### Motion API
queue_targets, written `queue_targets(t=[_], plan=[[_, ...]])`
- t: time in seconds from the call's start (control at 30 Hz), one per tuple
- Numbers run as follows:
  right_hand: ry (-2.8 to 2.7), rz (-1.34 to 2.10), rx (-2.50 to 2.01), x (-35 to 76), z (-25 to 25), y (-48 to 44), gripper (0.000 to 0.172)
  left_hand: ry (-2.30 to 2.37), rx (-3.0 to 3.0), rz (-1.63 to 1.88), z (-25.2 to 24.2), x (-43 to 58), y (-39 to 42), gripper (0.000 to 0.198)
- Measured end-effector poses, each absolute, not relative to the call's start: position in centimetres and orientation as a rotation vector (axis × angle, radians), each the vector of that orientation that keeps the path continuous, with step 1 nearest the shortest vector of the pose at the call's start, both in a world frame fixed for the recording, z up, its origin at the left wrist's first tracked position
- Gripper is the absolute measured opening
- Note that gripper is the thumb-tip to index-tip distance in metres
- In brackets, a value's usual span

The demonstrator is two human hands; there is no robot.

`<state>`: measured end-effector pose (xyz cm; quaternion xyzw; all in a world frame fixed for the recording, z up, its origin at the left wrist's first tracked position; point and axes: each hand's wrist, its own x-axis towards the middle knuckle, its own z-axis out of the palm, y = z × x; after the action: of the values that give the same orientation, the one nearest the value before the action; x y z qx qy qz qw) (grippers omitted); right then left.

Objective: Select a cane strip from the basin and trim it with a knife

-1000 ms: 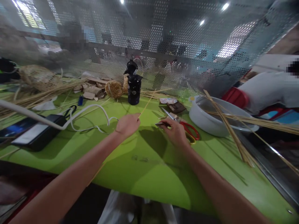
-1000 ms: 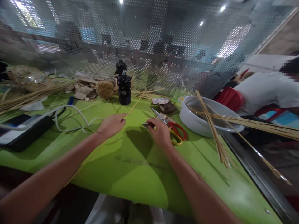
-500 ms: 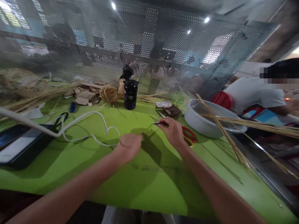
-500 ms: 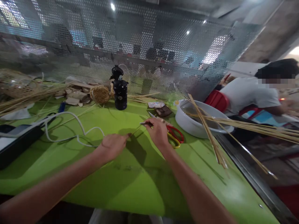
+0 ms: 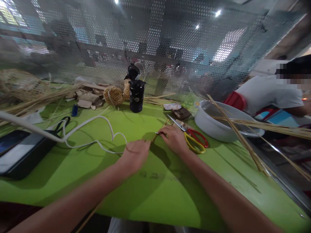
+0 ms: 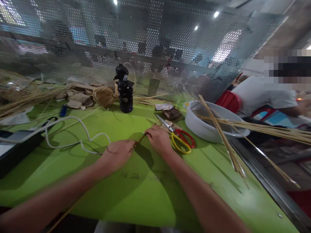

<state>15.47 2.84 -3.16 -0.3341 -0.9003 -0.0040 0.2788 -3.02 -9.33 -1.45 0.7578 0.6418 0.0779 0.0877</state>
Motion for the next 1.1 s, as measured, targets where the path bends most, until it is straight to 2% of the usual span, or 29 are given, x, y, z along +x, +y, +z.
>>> queue_targets(t=[0.13,0.3,0.5,0.67,0.83,0.97,1.1], plan=[[-2.425,-0.039,-0.937,15.0,-3.5,1.7,0.018,1.901,2.239,0.293,-1.5,-3.3,-9.2,0.034],[-2.564,-0.004,-0.747,14.5,-3.2,0.6,0.023,1.89,2.208,0.308,-1.4,-3.6,-9.2,0.032],[-2.46,-0.005,-0.857,14.8,-3.2,1.4,0.024,1.871,2.041,0.376,-1.4,-4.3,-8.3,0.038],[-2.497,0.075,-0.659,14.3,-3.6,0.2,0.029,1.874,1.953,0.492,-1.3,-4.7,-7.9,0.031],[-2.41,0.057,-0.835,14.5,-3.8,0.8,0.028,1.829,1.655,0.61,-0.7,-4.9,-7.8,0.03],[-2.482,0.101,-0.715,14.1,-3.8,0.4,0.031,1.759,1.593,0.647,-1.0,-5.3,-7.2,0.03],[-2.419,0.106,-0.79,14.1,-3.8,0.4,0.032,1.69,1.488,0.664,-1.7,-5.7,-6.8,0.035]])
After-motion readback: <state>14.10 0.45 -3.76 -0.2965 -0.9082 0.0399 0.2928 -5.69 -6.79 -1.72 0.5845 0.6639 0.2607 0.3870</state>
